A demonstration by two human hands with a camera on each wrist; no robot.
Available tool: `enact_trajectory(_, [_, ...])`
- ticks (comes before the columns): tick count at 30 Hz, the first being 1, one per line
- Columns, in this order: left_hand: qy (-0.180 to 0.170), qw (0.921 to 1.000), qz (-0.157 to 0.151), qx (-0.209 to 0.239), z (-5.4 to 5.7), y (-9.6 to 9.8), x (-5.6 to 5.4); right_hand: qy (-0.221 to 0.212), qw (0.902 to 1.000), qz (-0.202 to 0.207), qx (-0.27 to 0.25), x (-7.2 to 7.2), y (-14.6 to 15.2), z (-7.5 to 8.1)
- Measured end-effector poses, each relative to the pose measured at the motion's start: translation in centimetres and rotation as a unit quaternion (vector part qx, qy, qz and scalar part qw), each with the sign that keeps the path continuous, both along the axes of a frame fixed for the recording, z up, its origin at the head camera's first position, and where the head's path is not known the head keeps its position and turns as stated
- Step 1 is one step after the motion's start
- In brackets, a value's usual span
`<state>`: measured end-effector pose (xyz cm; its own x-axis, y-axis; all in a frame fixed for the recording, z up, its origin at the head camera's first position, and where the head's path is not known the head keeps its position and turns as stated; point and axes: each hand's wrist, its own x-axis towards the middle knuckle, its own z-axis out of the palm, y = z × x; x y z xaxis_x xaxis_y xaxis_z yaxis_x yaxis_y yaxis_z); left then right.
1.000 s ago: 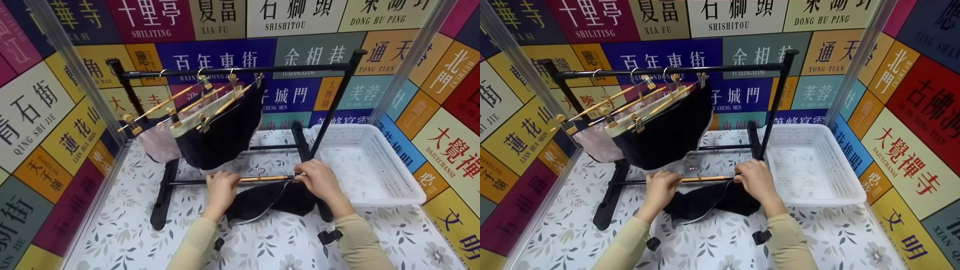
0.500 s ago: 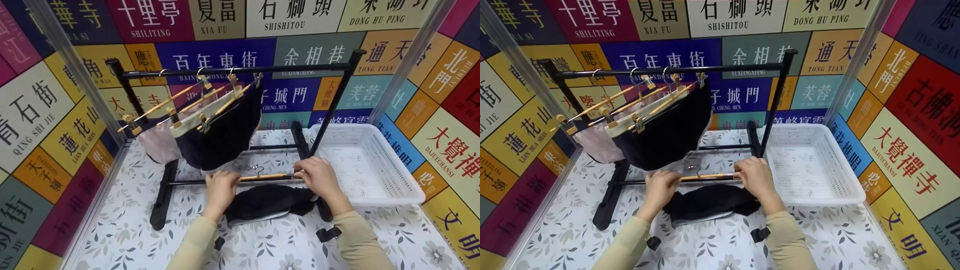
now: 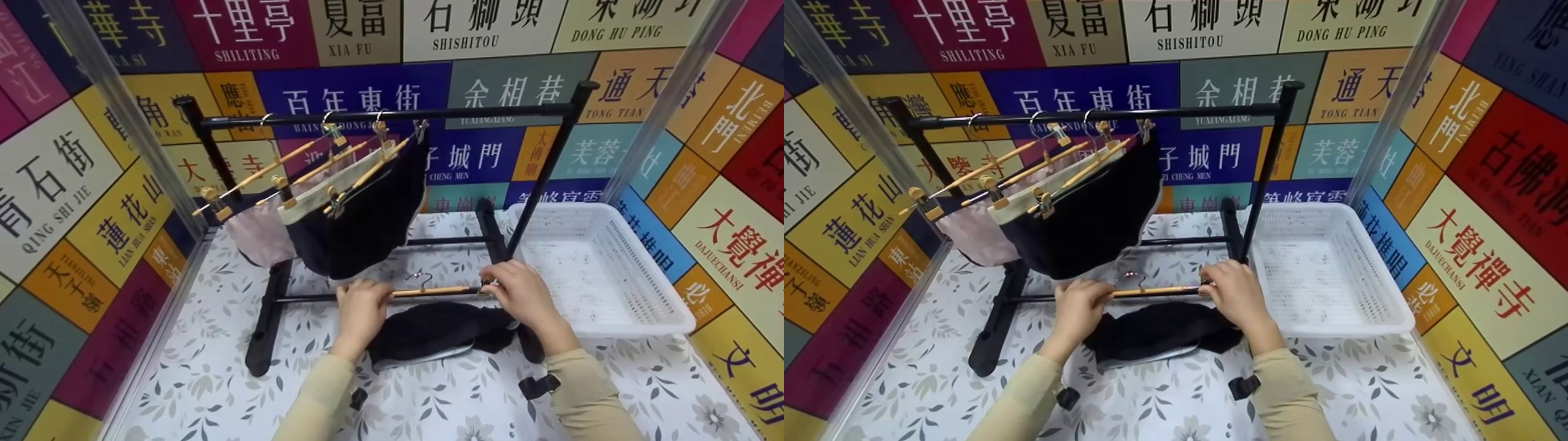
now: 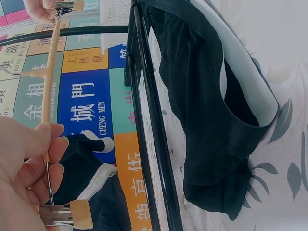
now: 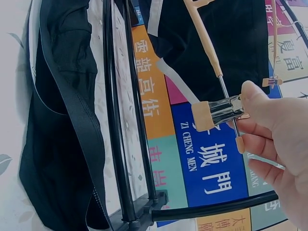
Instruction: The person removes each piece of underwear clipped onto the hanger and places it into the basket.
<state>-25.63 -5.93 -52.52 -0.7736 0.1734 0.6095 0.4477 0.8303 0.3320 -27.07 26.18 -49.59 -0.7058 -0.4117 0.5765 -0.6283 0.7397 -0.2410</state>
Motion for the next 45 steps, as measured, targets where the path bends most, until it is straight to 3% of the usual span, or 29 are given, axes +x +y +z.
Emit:
enact_trajectory(12, [-0.001,1.0,-0.005,-0.002,0.0,0.0,0.3,-0.035,0.9992,0.02,0.005,0.5,-0.2,0.0])
enact_trajectory(25, [-0.008,0.9999,-0.01,-0.011,0.3,0.3,0.5,0.016,0.9977,0.065,0.007,0.5,-0.9,-0.7])
enact_trajectory(45, [0.007,0.9999,-0.001,-0.016,-0.5,0.5,0.8,0.0,0.9976,0.066,0.021,0.8,-1.9,-1.1])
